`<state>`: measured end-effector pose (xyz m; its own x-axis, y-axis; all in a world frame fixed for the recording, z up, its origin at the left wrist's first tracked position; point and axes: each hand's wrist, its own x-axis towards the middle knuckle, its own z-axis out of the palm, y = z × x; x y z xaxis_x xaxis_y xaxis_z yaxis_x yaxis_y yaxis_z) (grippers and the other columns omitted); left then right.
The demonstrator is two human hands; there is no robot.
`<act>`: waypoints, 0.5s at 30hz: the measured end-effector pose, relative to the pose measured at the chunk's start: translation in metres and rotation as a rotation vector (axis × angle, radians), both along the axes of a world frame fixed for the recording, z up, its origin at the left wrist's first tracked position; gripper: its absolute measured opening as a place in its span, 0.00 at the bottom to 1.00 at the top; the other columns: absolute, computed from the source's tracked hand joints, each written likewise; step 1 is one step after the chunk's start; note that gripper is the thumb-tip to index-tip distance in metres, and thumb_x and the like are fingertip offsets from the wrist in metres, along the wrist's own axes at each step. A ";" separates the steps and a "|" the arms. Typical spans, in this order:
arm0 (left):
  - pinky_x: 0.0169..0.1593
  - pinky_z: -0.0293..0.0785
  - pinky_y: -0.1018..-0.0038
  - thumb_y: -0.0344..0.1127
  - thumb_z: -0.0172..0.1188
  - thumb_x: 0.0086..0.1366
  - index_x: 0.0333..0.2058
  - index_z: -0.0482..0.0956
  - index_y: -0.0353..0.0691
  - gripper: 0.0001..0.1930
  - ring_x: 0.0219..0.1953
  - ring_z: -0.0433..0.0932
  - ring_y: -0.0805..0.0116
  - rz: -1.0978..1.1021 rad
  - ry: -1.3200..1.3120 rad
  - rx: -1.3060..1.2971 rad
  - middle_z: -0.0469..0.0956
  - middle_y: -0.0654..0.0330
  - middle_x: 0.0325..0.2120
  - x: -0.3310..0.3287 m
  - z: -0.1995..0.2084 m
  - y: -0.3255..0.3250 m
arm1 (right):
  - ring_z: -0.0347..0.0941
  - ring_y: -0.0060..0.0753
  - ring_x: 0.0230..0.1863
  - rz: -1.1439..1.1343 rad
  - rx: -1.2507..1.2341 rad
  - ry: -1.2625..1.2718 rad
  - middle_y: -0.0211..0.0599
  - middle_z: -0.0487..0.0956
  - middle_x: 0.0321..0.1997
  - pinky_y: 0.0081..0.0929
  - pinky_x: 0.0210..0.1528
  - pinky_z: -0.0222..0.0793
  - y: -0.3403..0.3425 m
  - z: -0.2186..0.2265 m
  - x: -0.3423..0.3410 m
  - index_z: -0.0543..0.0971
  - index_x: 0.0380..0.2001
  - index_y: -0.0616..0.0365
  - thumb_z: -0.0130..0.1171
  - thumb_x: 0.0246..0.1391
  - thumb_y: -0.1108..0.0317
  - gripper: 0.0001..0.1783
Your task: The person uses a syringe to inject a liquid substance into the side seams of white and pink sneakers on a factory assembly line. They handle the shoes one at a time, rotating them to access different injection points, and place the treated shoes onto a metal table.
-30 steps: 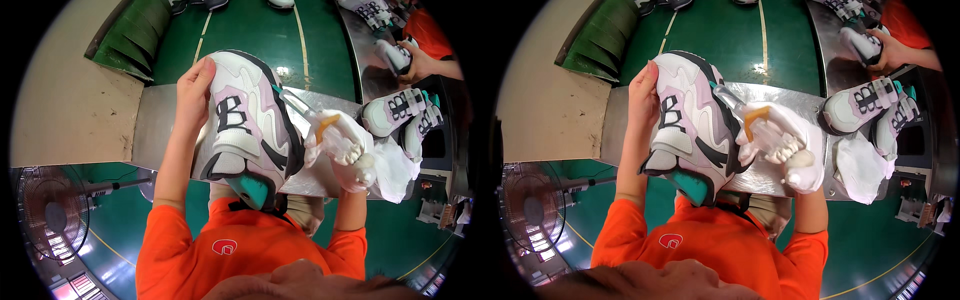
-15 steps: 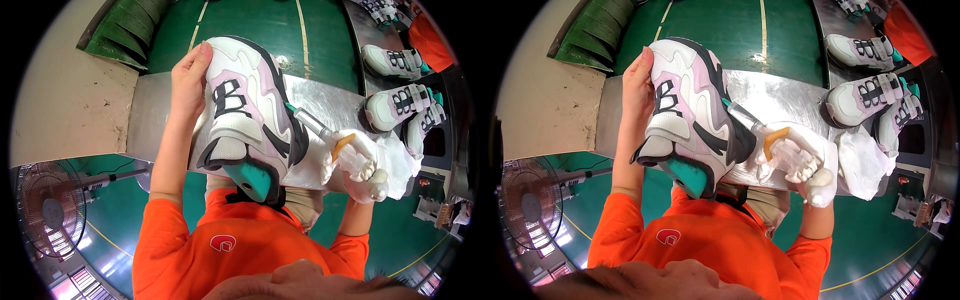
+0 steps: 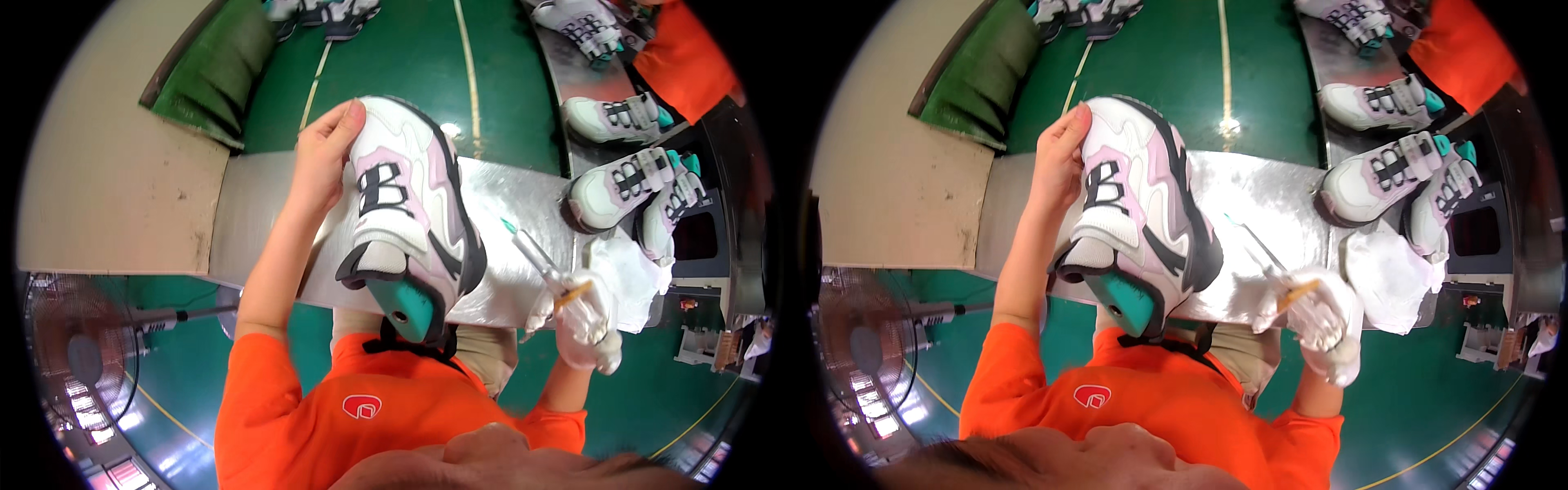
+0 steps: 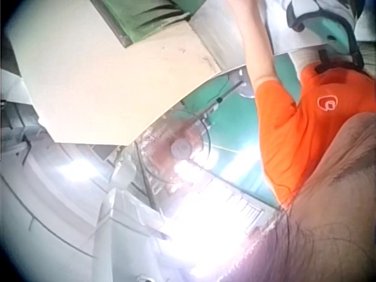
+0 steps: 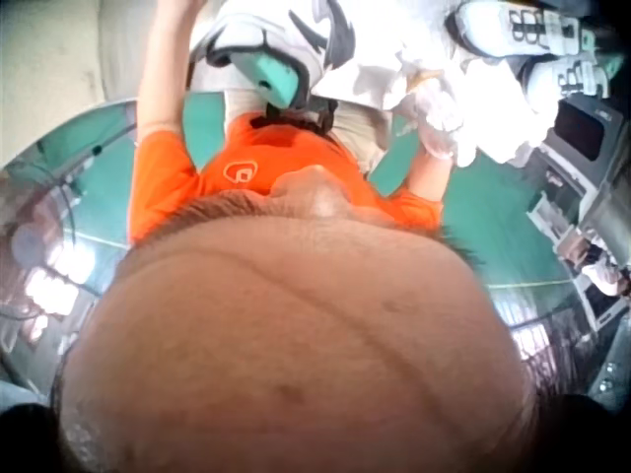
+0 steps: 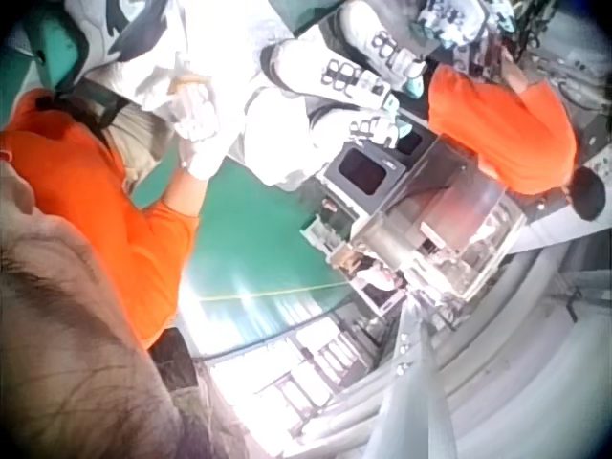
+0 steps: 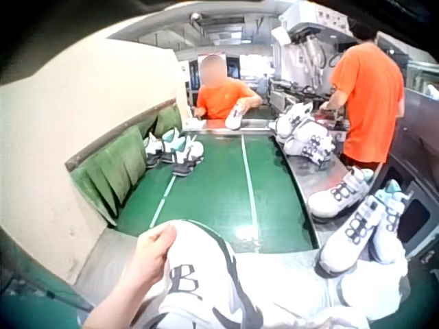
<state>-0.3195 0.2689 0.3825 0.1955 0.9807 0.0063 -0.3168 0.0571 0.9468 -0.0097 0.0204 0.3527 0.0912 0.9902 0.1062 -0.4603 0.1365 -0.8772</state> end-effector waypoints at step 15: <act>0.27 0.83 0.66 0.43 0.62 0.66 0.39 0.78 0.22 0.22 0.33 0.84 0.59 0.546 0.366 -0.195 0.81 0.51 0.33 0.112 -0.085 0.341 | 0.77 0.51 0.35 -1.092 -0.036 -1.190 0.53 0.77 0.42 0.39 0.38 0.77 -0.029 -0.089 -0.006 0.70 0.53 0.70 0.72 0.34 0.45 0.48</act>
<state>-0.2079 0.6095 0.2971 -0.3717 0.9156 -0.1531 -0.0108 0.1607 0.9869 -0.0155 -0.0082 0.2641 0.6049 0.5144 0.6078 0.7468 -0.1014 -0.6573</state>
